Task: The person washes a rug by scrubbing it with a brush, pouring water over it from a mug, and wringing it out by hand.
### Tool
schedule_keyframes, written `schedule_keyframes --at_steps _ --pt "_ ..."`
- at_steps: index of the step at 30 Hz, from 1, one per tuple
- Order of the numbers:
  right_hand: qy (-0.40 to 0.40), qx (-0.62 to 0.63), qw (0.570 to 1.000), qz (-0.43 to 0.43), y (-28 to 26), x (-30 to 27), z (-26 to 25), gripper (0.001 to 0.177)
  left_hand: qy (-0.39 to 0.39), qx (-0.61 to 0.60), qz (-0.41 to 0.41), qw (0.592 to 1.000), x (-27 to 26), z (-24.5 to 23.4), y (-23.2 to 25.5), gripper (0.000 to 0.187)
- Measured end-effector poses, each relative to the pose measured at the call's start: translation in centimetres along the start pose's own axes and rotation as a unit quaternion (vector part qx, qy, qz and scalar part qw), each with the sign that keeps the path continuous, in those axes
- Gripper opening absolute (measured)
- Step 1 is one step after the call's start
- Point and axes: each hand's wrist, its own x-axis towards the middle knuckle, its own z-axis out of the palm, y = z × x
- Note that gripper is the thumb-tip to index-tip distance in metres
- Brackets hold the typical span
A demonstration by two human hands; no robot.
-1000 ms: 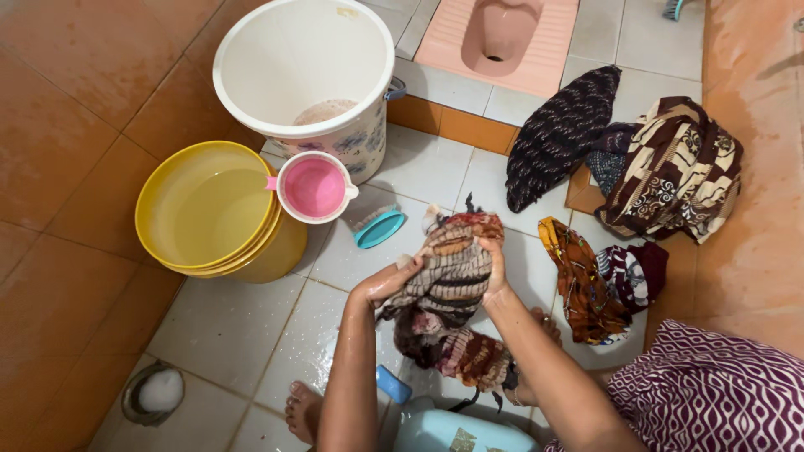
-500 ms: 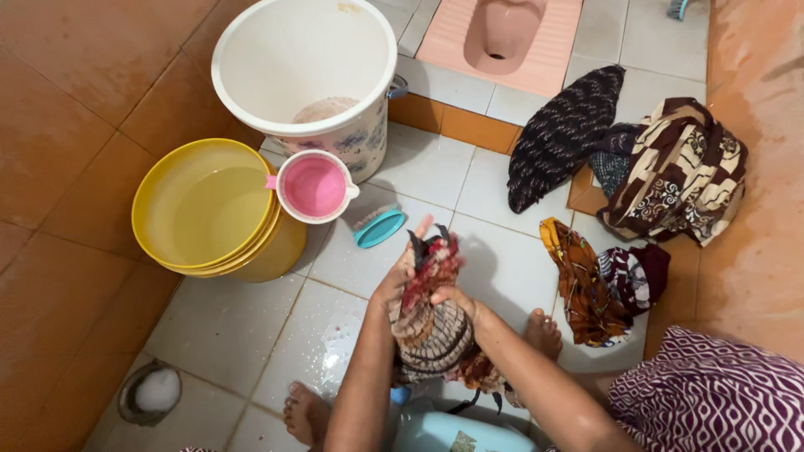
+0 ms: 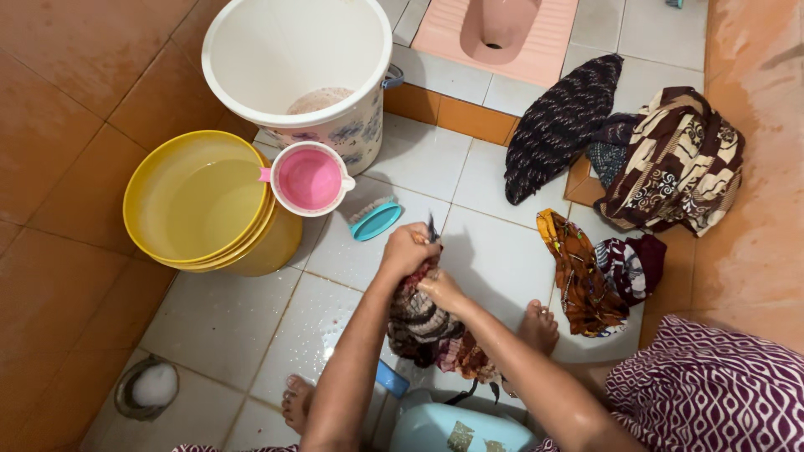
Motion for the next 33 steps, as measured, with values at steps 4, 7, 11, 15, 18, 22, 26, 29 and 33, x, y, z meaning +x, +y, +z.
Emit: schedule_keyframes --at_steps 4,7,11,15,18,22,26,29,33 --pt "0.042 -0.045 0.997 0.037 0.3 -1.2 0.4 0.025 0.044 0.171 -0.013 0.984 -0.9 1.1 0.3 0.021" --pt "0.055 -0.057 0.997 -0.008 -1.8 -1.6 0.5 0.030 0.066 0.234 0.005 0.970 -1.3 1.9 1.2 0.015" --pt "0.107 -0.089 0.986 -0.093 -6.4 -2.6 -0.4 0.046 0.144 0.266 0.102 0.948 -1.6 2.3 2.3 0.010" --pt "0.148 -0.157 0.976 -0.007 -9.2 -3.6 -0.5 0.052 0.155 0.289 0.126 0.936 -2.2 2.5 3.3 0.013" --pt "0.180 -0.171 0.968 0.040 -8.9 -3.4 -0.9 0.061 0.163 0.292 0.150 0.930 -2.4 3.1 2.4 0.016" --pt "0.140 -0.063 0.986 0.071 -8.8 -2.4 -2.9 0.076 0.197 0.119 0.168 0.958 -1.1 1.7 -2.9 0.060" --pt "0.212 -0.044 0.972 0.092 -11.9 -2.6 -4.2 0.105 0.156 -0.100 -0.005 0.983 0.9 -1.0 -12.0 0.073" --pt "0.272 -0.021 0.954 0.120 -13.1 -2.9 -3.9 0.104 0.161 -0.107 -0.048 0.980 -0.1 -0.8 -16.2 0.074" --pt "0.302 0.027 0.953 -0.004 -14.1 -2.3 -4.1 0.097 0.120 0.224 -0.228 0.940 -3.4 -0.5 -17.4 0.077"
